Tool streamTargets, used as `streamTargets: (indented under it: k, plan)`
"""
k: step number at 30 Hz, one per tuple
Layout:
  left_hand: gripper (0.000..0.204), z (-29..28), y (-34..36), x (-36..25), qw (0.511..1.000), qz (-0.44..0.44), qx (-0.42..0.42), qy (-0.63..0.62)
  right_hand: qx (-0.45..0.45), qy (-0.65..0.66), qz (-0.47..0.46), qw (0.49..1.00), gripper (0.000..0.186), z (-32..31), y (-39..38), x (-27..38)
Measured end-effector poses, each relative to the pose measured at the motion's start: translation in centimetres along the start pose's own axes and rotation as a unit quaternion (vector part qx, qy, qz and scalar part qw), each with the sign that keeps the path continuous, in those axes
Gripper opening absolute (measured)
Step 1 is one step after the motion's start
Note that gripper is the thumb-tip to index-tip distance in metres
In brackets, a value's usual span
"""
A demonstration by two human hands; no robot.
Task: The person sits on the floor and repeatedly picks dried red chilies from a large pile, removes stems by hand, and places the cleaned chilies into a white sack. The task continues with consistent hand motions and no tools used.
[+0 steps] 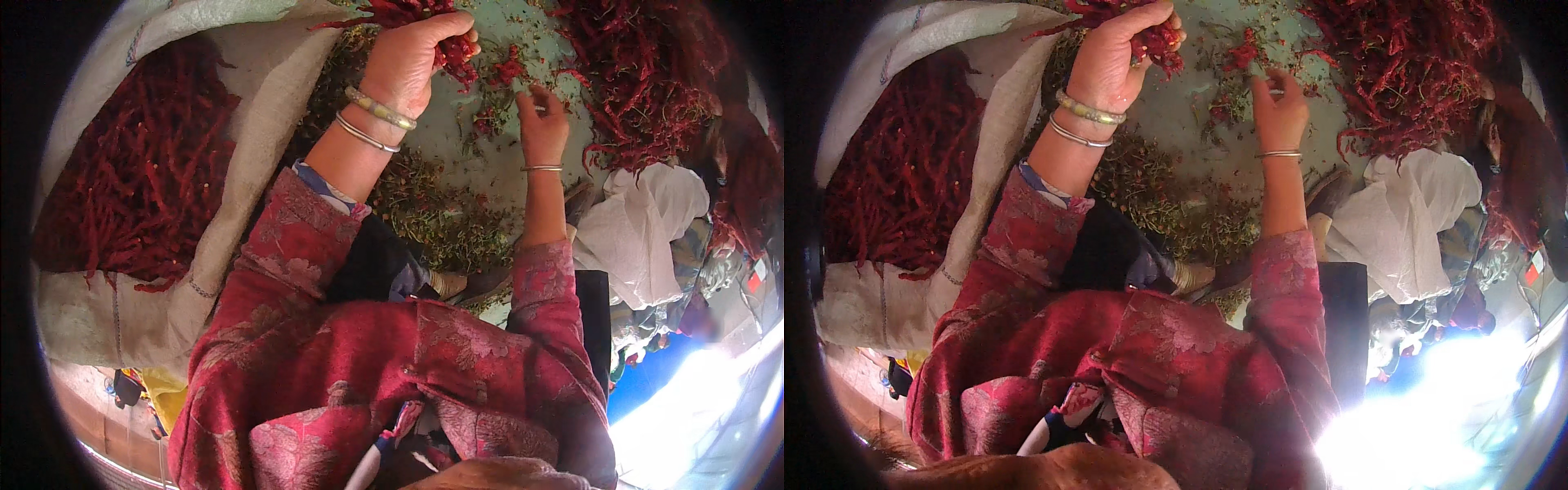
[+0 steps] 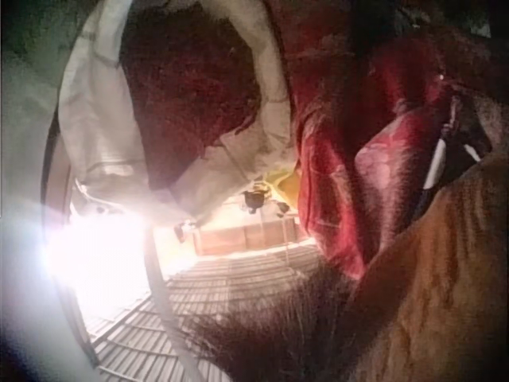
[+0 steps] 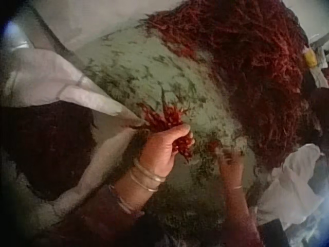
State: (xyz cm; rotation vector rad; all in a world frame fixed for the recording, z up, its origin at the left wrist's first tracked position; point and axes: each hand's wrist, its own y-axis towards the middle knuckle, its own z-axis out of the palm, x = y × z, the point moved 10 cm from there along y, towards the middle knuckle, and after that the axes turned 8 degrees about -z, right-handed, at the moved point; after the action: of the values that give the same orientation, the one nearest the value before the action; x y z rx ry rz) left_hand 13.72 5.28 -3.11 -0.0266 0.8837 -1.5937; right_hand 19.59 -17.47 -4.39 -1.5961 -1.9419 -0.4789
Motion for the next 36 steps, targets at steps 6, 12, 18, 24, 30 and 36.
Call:
streamTargets:
  k: [6, 12, 18, 24, 30, 36]
  plan:
    - [0.015, -0.1, 0.5, 0.5, 0.999, 0.02, -0.018, 0.02, -0.007, -0.14, -0.107, 0.984, 0.025, 1.8, 0.7, 2.7]
    - [0.014, 0.7, 0.3, 0.4, 0.998, 0.023, 0.012, 0.049, 0.028, 0.087, 0.006, 0.996, 0.017, 1.5, 1.4, 2.3]
    - [0.012, -0.6, 0.4, 0.1, 0.998, 0.03, -0.047, 0.025, 0.008, 0.005, -0.054, 0.998, 0.018, 1.3, 1.8, 3.8]
    - [0.012, -1.1, 0.1, -0.4, 0.996, 0.028, -0.072, 0.032, -0.029, -0.104, -0.155, 0.982, 0.023, 2.9, 3.7, 7.3]
    - [0.015, -1.3, 0.6, 0.5, 0.997, 0.017, -0.071, 0.015, -0.018, -0.125, -0.179, 0.976, 0.022, 3.9, 5.4, 7.4]
    - [0.02, -0.9, 0.5, 0.3, 0.992, 0.064, -0.064, 0.09, 0.074, 0.123, 0.001, 0.99, 0.022, 2.9, 3.2, 6.9]
